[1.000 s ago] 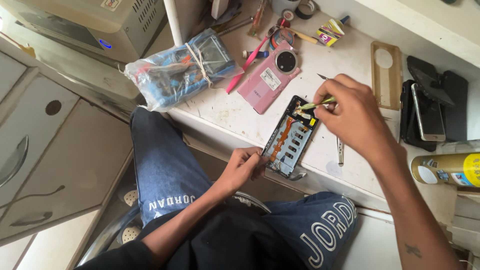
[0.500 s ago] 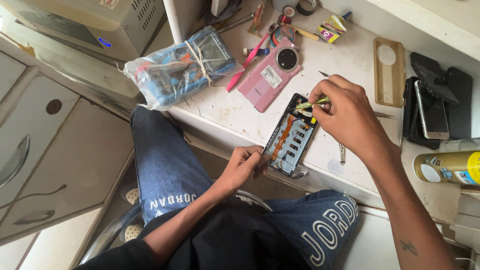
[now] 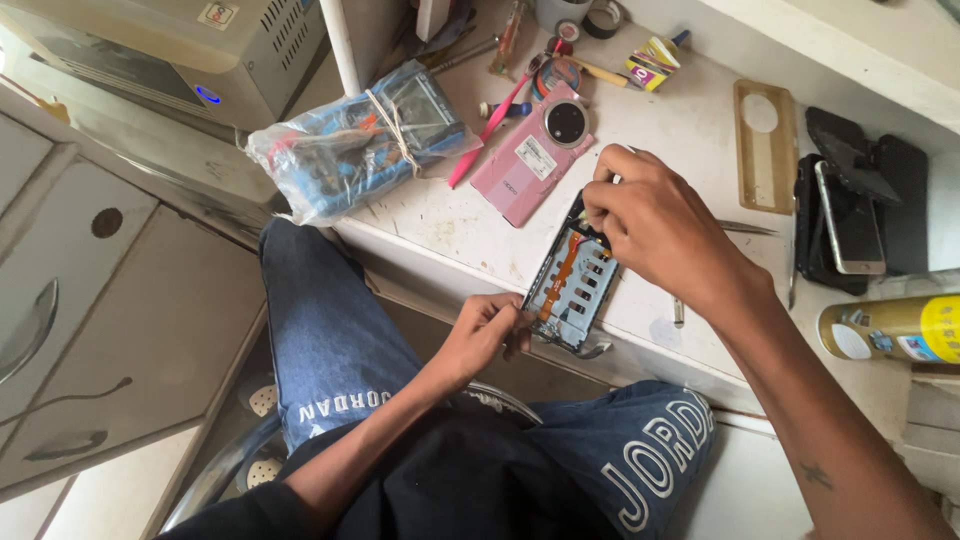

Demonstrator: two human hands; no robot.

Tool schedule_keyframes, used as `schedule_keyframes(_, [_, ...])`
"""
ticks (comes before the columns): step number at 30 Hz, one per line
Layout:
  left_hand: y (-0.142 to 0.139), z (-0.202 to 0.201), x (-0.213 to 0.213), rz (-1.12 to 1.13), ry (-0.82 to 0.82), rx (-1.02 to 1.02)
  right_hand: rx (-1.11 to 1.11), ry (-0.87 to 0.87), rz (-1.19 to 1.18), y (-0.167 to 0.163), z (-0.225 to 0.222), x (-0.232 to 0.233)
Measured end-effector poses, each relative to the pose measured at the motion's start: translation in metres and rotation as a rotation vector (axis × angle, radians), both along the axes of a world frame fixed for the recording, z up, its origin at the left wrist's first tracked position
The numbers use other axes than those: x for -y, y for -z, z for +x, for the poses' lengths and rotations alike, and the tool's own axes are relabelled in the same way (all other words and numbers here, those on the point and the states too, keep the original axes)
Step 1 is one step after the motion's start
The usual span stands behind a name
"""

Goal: The person holds a pink smartphone, pries open its back cover by hand, and removes the back panel to expose the internal components. They then use a small tool to work on the exposed internals while holding the phone body steady on their lap and the bench.

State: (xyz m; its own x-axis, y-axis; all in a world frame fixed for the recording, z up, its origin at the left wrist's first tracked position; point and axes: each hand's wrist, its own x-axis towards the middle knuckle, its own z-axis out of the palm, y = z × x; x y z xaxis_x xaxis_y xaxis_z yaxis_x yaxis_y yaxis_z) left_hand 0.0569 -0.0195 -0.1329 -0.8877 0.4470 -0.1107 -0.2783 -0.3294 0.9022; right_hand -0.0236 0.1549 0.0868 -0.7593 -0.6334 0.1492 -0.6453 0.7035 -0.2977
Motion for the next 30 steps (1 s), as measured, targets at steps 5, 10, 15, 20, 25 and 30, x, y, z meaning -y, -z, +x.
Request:
schedule_keyframes(5, [-0.001,0.001,0.0,-0.027,0.001,0.015,0.133,0.424,0.269,0.0,0.0,0.0])
schedule_keyframes(10, [-0.003,0.002,0.001,0.008,-0.001,-0.008,-0.002,0.151,-0.001,0.004,-0.004,0.001])
schedule_keyframes(15, [-0.004,0.002,-0.001,-0.014,-0.005,0.02,-0.04,0.314,0.062,0.006,-0.002,0.006])
schedule_keyframes(20, [0.0,0.001,0.0,-0.033,-0.005,0.019,0.102,0.477,0.173,0.003,-0.003,0.002])
schedule_keyframes(25, [0.002,0.001,-0.001,-0.034,0.001,0.048,0.004,0.257,-0.003,0.005,0.003,-0.005])
schedule_keyframes(30, [-0.002,0.003,0.0,-0.003,-0.002,0.022,-0.031,0.402,0.147,0.011,0.004,-0.002])
